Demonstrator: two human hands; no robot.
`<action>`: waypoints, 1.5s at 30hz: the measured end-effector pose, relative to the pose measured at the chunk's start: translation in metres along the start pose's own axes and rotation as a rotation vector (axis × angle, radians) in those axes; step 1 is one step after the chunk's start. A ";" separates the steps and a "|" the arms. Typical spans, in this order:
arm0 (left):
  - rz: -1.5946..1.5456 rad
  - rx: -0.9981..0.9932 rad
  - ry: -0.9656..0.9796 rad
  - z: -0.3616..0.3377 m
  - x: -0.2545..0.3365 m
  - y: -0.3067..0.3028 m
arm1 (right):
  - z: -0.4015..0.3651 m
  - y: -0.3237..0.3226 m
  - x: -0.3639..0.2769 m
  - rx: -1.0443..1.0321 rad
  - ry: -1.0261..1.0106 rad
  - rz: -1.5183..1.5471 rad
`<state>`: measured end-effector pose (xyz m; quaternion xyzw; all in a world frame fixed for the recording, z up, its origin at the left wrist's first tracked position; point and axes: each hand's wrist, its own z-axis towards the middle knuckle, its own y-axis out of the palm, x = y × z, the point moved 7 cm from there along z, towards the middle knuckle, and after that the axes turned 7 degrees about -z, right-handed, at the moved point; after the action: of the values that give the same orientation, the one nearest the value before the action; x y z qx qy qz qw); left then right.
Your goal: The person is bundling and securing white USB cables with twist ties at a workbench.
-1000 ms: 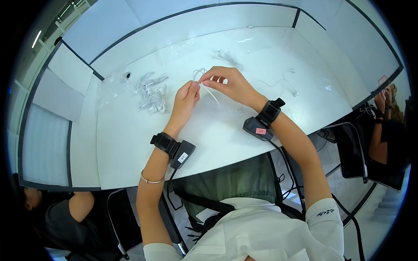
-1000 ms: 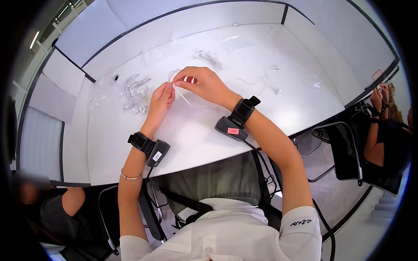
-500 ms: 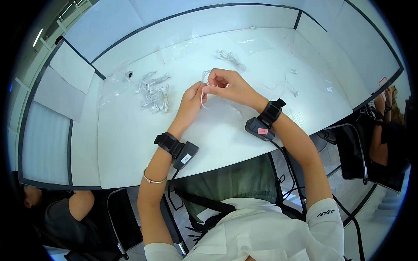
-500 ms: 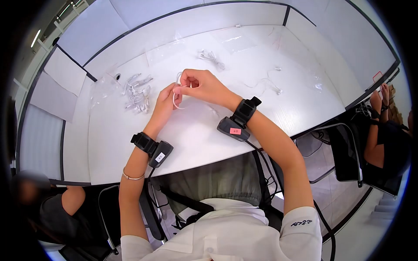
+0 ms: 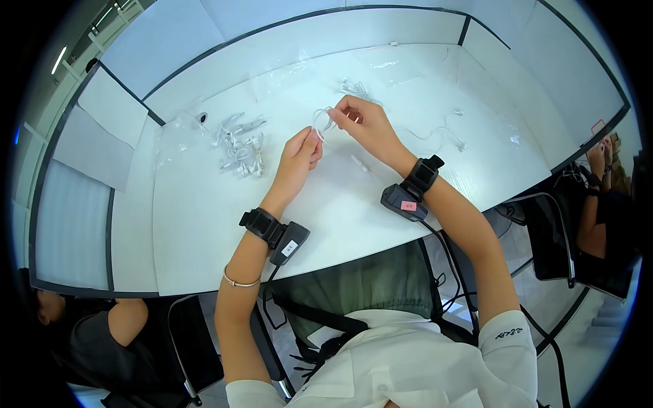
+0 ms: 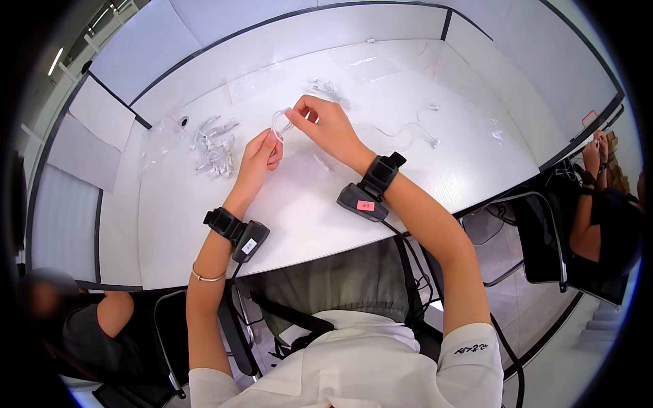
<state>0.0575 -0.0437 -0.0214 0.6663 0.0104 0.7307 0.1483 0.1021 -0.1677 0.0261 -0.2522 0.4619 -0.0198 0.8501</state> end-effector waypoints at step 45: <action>0.260 0.146 -0.073 -0.004 0.000 -0.006 | -0.004 0.016 -0.005 -0.204 0.201 0.587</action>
<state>0.0545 -0.0367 -0.0228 0.6973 -0.0282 0.7162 0.0040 0.0928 -0.1545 0.0213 -0.1888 0.5961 0.2478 0.7400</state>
